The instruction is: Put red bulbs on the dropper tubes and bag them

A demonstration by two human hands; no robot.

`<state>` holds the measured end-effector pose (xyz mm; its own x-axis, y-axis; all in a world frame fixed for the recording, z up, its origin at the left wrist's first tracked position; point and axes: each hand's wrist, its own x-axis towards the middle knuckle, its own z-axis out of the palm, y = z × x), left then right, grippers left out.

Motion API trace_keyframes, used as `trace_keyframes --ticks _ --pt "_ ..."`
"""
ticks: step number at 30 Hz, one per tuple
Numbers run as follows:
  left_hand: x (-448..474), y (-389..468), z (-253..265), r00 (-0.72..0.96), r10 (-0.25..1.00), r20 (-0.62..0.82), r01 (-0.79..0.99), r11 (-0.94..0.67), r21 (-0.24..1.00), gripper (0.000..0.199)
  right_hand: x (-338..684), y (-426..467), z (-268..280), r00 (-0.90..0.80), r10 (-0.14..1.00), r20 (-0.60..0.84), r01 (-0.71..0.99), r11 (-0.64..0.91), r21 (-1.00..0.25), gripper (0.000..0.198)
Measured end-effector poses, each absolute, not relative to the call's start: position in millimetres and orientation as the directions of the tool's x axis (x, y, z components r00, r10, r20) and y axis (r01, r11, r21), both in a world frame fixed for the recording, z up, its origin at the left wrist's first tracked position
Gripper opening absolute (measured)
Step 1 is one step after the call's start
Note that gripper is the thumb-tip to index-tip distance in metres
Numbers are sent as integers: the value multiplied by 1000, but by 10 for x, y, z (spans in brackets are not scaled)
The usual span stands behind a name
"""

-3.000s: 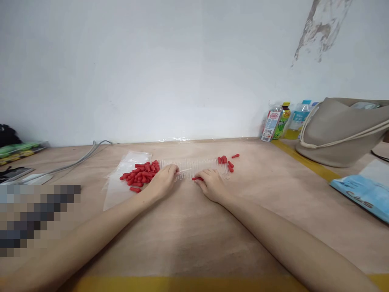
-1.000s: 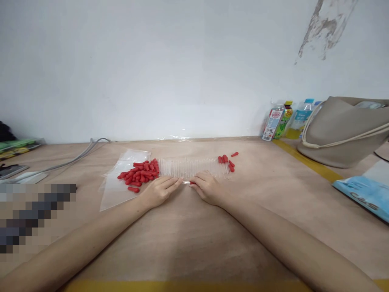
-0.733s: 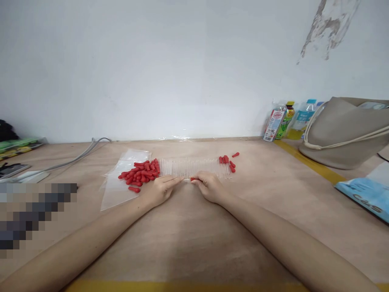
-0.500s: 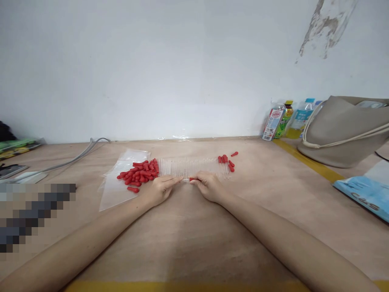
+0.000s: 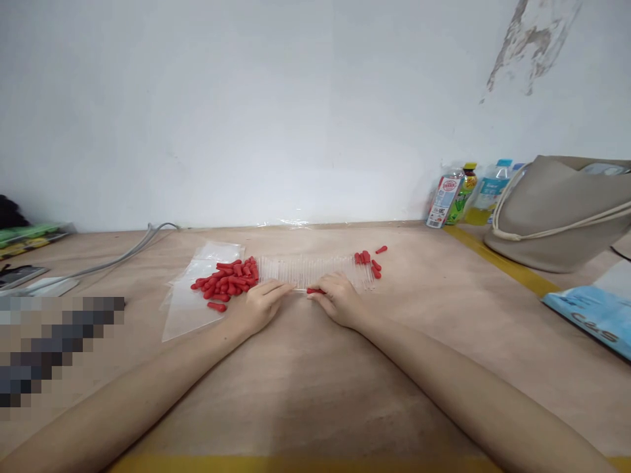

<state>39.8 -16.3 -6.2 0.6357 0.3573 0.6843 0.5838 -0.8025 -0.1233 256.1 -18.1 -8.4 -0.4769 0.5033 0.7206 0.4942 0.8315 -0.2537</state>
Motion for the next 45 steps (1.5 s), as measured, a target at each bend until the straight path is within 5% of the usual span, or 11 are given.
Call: trace_keyframes --ticks 2,9,25,38,45 --pt "401 -151 -45 605 396 691 618 -781 -94 23 2580 -156 -95 -493 489 720 501 836 -225 14" --pt "416 -186 32 666 319 674 625 -732 -272 15 2610 -106 -181 -551 480 683 575 811 -106 18" --pt "441 -182 -32 724 244 646 528 -798 -291 15 2532 -177 -118 -640 321 698 504 861 67 20" --pt "487 -196 -27 701 271 660 514 -833 -204 17 2483 -147 -120 -610 300 733 490 870 52 20" --pt "445 -237 10 662 287 693 535 -828 -168 16 2643 -116 -131 -563 408 719 560 828 -31 23"
